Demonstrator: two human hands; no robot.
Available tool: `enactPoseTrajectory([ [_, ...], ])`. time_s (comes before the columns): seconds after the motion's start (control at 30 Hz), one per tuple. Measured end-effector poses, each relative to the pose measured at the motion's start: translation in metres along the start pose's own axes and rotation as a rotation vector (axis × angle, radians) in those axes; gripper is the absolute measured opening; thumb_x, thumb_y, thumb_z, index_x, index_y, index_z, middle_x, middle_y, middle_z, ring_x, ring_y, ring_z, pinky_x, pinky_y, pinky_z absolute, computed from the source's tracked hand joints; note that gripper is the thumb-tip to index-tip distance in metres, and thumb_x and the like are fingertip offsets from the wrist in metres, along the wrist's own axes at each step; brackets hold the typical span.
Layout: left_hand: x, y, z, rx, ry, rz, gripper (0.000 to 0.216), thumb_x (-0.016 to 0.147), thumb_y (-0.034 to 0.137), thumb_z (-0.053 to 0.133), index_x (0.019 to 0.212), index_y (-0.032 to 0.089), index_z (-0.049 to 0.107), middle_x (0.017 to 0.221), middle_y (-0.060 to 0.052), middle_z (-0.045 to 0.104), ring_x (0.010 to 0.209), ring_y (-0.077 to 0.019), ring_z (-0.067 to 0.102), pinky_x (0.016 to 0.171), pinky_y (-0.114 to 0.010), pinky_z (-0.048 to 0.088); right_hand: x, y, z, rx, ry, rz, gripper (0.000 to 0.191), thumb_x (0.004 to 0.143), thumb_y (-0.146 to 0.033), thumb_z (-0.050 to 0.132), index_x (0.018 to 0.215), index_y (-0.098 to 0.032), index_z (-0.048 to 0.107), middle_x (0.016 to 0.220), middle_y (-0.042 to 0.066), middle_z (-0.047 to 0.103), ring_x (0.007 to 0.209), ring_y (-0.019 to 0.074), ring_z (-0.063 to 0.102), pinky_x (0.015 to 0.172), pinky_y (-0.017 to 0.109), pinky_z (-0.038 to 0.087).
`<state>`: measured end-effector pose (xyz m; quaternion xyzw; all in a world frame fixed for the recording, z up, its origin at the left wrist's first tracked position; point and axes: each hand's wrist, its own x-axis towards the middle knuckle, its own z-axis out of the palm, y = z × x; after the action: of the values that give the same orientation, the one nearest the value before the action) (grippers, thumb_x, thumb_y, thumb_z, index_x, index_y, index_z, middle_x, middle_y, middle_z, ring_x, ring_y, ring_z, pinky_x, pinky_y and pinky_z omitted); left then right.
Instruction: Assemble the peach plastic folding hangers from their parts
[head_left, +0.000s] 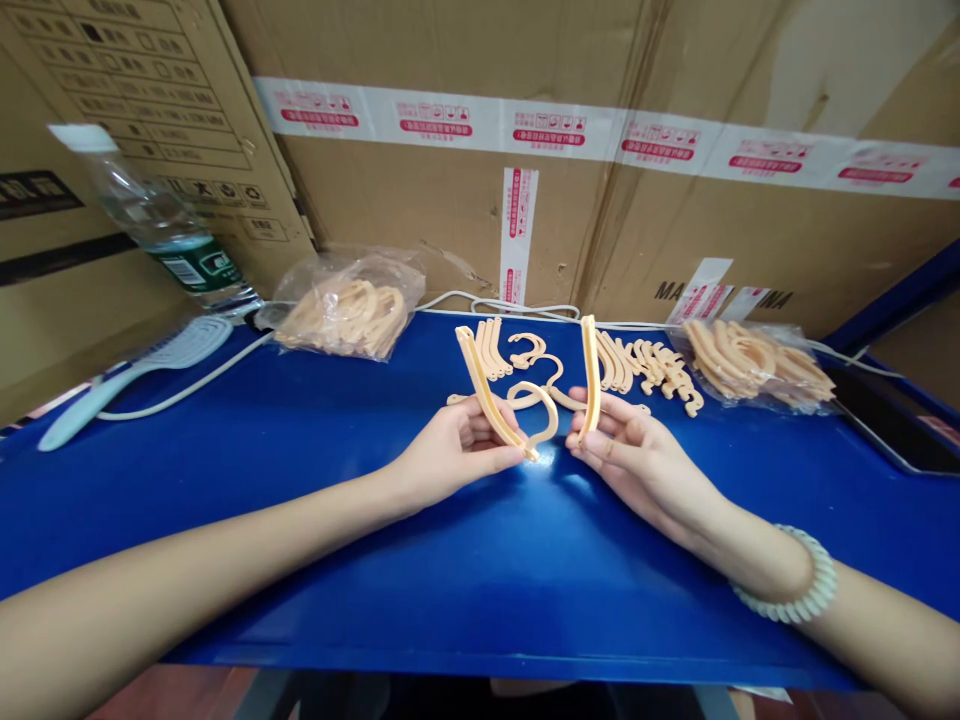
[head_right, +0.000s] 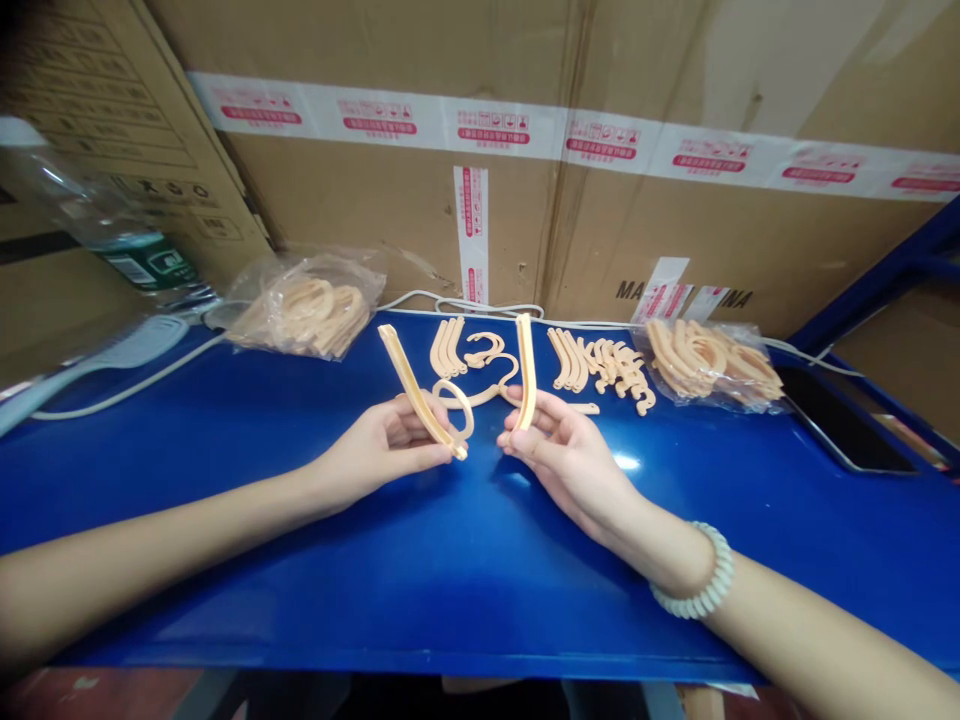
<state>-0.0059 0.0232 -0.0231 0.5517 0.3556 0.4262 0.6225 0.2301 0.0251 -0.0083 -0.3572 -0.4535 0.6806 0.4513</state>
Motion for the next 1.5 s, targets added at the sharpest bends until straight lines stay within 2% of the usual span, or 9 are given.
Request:
enactPoseTrajectory([
  [0.07, 0.000, -0.001, 0.000, 0.004, -0.020, 0.002, 0.032, 0.074, 0.020, 0.084, 0.093, 0.016, 0.058, 0.090, -0.003, 0.072, 0.083, -0.0158, 0.071, 0.084, -0.030, 0.054, -0.003, 0.003, 0.003, -0.068, -0.017, -0.007, 0.035, 0.073, -0.025, 0.090, 0.101, -0.023, 0.070, 0.091, 0.000, 0.071, 0.084, 0.0153, 0.071, 0.088, 0.032, 0.057],
  [0.17, -0.001, 0.000, 0.001, 0.011, -0.059, 0.006, 0.029, 0.077, 0.020, 0.082, 0.092, 0.016, 0.058, 0.090, -0.003, 0.071, 0.085, -0.0161, 0.071, 0.085, -0.030, 0.054, -0.006, 0.005, 0.005, -0.180, -0.024, -0.037, 0.030, 0.072, -0.027, 0.091, 0.090, -0.021, 0.067, 0.084, -0.001, 0.072, 0.081, 0.0156, 0.072, 0.086, 0.032, 0.058],
  [0.3, -0.002, 0.001, 0.002, 0.037, -0.109, 0.020, 0.024, 0.079, 0.019, 0.080, 0.090, 0.016, 0.059, 0.092, -0.003, 0.071, 0.086, -0.0162, 0.070, 0.085, -0.030, 0.055, -0.008, 0.005, 0.006, -0.291, -0.036, -0.065, 0.027, 0.073, -0.028, 0.090, 0.091, -0.021, 0.071, 0.086, 0.000, 0.075, 0.079, 0.0148, 0.071, 0.081, 0.029, 0.058],
  [0.47, -0.002, 0.001, 0.001, 0.021, -0.137, 0.018, 0.025, 0.078, 0.017, 0.080, 0.090, 0.016, 0.058, 0.089, -0.001, 0.072, 0.083, -0.0151, 0.071, 0.083, -0.028, 0.056, -0.010, 0.001, 0.009, -0.283, -0.136, -0.063, 0.017, 0.081, -0.030, 0.084, 0.090, -0.020, 0.073, 0.080, 0.001, 0.076, 0.077, 0.0145, 0.072, 0.082, 0.028, 0.059],
  [0.67, -0.002, -0.002, -0.002, 0.037, -0.133, 0.001, 0.027, 0.078, 0.020, 0.083, 0.091, 0.016, 0.059, 0.093, -0.004, 0.075, 0.088, -0.0178, 0.073, 0.088, -0.031, 0.056, -0.011, -0.001, 0.012, -0.282, -0.159, -0.065, 0.017, 0.082, -0.028, 0.083, 0.091, -0.019, 0.072, 0.082, 0.001, 0.077, 0.077, 0.0149, 0.074, 0.080, 0.027, 0.060],
  [0.9, -0.004, -0.002, 0.000, -0.030, -0.140, 0.013, 0.032, 0.078, 0.021, 0.086, 0.090, 0.016, 0.057, 0.091, -0.005, 0.078, 0.085, -0.0183, 0.075, 0.084, -0.031, 0.058, -0.010, -0.001, 0.011, -0.316, -0.179, -0.071, 0.016, 0.083, -0.026, 0.082, 0.093, -0.018, 0.071, 0.082, 0.002, 0.078, 0.076, 0.0142, 0.074, 0.080, 0.027, 0.061],
  [1.17, -0.004, 0.000, 0.003, -0.057, -0.113, 0.026, 0.036, 0.075, 0.021, 0.087, 0.090, 0.017, 0.055, 0.089, -0.005, 0.078, 0.082, -0.0199, 0.076, 0.084, -0.034, 0.060, -0.009, 0.001, 0.014, -0.284, -0.156, -0.050, 0.024, 0.077, -0.031, 0.087, 0.087, -0.018, 0.069, 0.082, 0.003, 0.078, 0.074, 0.0182, 0.076, 0.080, 0.033, 0.064],
  [1.37, -0.005, 0.003, 0.004, 0.011, -0.063, 0.018, 0.037, 0.073, 0.029, 0.089, 0.088, 0.017, 0.058, 0.091, -0.007, 0.079, 0.085, -0.0242, 0.077, 0.084, -0.038, 0.061, -0.011, 0.000, 0.016, -0.277, -0.131, -0.070, 0.024, 0.075, -0.030, 0.089, 0.085, -0.019, 0.071, 0.083, 0.005, 0.080, 0.076, 0.0203, 0.077, 0.081, 0.035, 0.065],
  [1.5, -0.006, 0.001, 0.003, 0.092, -0.011, 0.008, 0.036, 0.072, 0.031, 0.089, 0.089, 0.015, 0.062, 0.090, -0.008, 0.079, 0.084, -0.0239, 0.077, 0.079, -0.034, 0.061, -0.012, 0.000, 0.016, -0.294, -0.097, -0.070, 0.026, 0.072, -0.031, 0.091, 0.079, -0.020, 0.068, 0.082, 0.005, 0.080, 0.078, 0.0223, 0.078, 0.082, 0.037, 0.065],
])
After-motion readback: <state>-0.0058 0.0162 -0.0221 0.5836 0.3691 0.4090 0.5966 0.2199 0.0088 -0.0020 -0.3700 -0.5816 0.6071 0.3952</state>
